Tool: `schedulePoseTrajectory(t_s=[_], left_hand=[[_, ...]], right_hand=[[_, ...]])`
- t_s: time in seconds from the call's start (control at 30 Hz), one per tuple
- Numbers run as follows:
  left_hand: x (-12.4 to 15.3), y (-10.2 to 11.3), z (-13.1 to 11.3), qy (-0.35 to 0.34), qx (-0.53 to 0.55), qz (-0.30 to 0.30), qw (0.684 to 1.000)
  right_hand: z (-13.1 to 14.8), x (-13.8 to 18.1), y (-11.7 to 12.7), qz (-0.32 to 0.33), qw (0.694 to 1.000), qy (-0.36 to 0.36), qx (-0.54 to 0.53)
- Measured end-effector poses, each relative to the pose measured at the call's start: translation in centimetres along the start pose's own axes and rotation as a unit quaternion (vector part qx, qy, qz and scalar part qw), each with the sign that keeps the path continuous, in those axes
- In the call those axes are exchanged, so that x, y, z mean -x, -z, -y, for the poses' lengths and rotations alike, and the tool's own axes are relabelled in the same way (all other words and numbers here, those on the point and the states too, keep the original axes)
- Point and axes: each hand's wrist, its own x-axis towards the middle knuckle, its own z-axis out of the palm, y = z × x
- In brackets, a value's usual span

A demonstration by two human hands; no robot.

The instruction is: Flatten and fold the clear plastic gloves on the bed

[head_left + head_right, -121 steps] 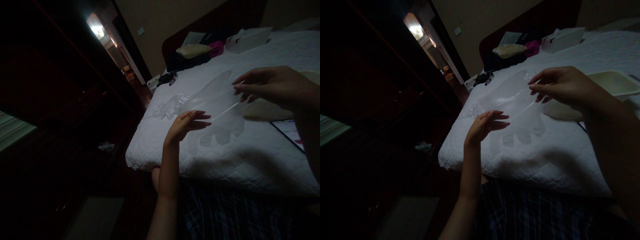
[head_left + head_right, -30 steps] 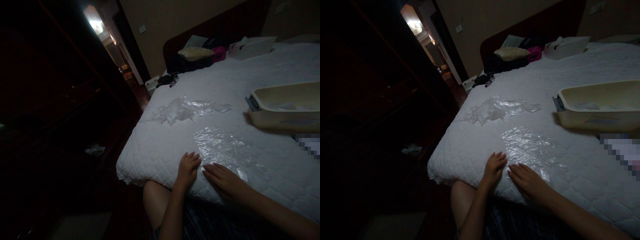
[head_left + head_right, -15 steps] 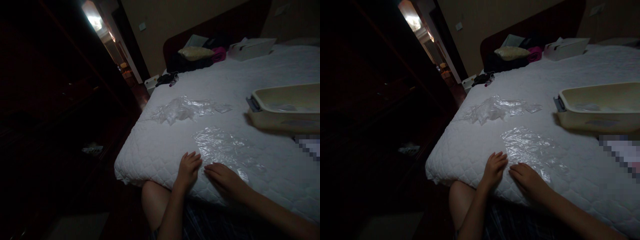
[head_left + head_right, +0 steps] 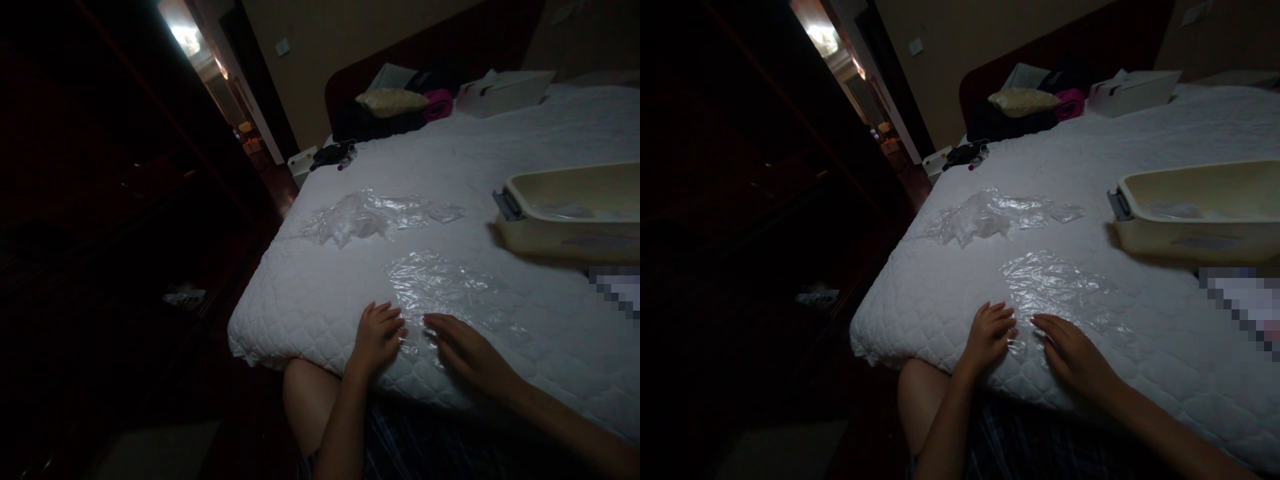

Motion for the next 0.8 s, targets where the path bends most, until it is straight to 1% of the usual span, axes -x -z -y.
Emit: schedulePoseTrajectory(t_s=[0.1, 0.2, 0.27, 0.33, 0.4, 0.5, 0.6, 0.7, 0.8], left_hand=[[-0.1, 0.0, 0.0, -0.004, 0.0, -0.005, 1.0], [-0.1, 0.0, 0.0, -0.011, 0.0, -0.009, 1.0], [-0.1, 0.1, 0.1, -0.012, 0.002, -0.01, 1.0], [0.0, 0.1, 0.1, -0.011, 0.005, -0.012, 1.0], [0.0, 0.1, 0.0, -0.01, 0.006, -0.012, 1.0], [0.0, 0.3, -0.3, -0.009, 0.008, -0.02, 1.0], [-0.1, 0.3, -0.6, -0.01, 0.005, -0.043, 0.999], [-0.2, 0.3, -0.6, -0.016, -0.006, -0.063, 0.998], [-0.1, 0.1, -0.5, -0.027, -0.031, -0.077, 0.996]], right_hand=[[0.5, 0.0, 0.3, 0.013, 0.999, 0.03, 0.023], [1.6, -0.6, 0.3, 0.044, 0.994, 0.085, 0.052], [2.3, -1.1, 0.0, 0.046, 0.99, 0.119, 0.061], [2.7, -1.6, -0.2, 0.035, 0.989, 0.134, 0.057], [2.8, -1.9, -0.4, 0.03, 0.991, 0.127, 0.041], [2.5, -2.1, -0.3, 0.029, 0.997, 0.076, 0.0], [2.3, -2.2, 0.0, 0.021, 0.997, -0.027, -0.067], [2.3, -2.7, 0.3, 0.003, 0.978, -0.153, -0.14], [2.3, -3.1, 0.4, -0.014, 0.945, -0.254, -0.206]])
